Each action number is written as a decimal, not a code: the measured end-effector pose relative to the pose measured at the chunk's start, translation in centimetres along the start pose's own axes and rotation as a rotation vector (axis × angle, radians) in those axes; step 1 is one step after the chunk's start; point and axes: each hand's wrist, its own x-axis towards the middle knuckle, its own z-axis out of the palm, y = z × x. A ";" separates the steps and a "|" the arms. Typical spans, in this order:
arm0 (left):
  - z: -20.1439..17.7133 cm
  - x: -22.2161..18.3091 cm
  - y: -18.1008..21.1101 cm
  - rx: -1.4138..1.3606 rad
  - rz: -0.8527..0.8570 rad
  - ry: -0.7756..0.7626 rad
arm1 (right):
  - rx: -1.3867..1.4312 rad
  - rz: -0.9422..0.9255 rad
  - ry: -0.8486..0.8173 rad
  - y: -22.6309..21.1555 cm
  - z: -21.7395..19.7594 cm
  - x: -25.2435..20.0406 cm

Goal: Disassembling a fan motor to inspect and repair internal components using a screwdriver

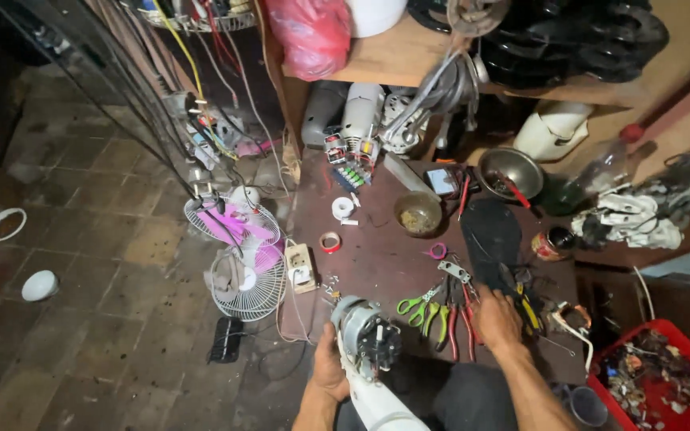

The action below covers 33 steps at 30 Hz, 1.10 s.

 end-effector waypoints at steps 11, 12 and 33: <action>-0.6 0.4 0.2 0.187 -0.004 0.266 | 0.878 0.497 -0.328 1.6 -5.8 -4.3; -0.6 0.5 0.3 0.231 -0.006 0.297 | 1.043 0.503 -0.332 1.8 -6.1 -4.8; 4.6 -0.4 0.2 0.264 -0.033 0.192 | 0.398 -0.345 0.089 -6.5 -12.8 -21.2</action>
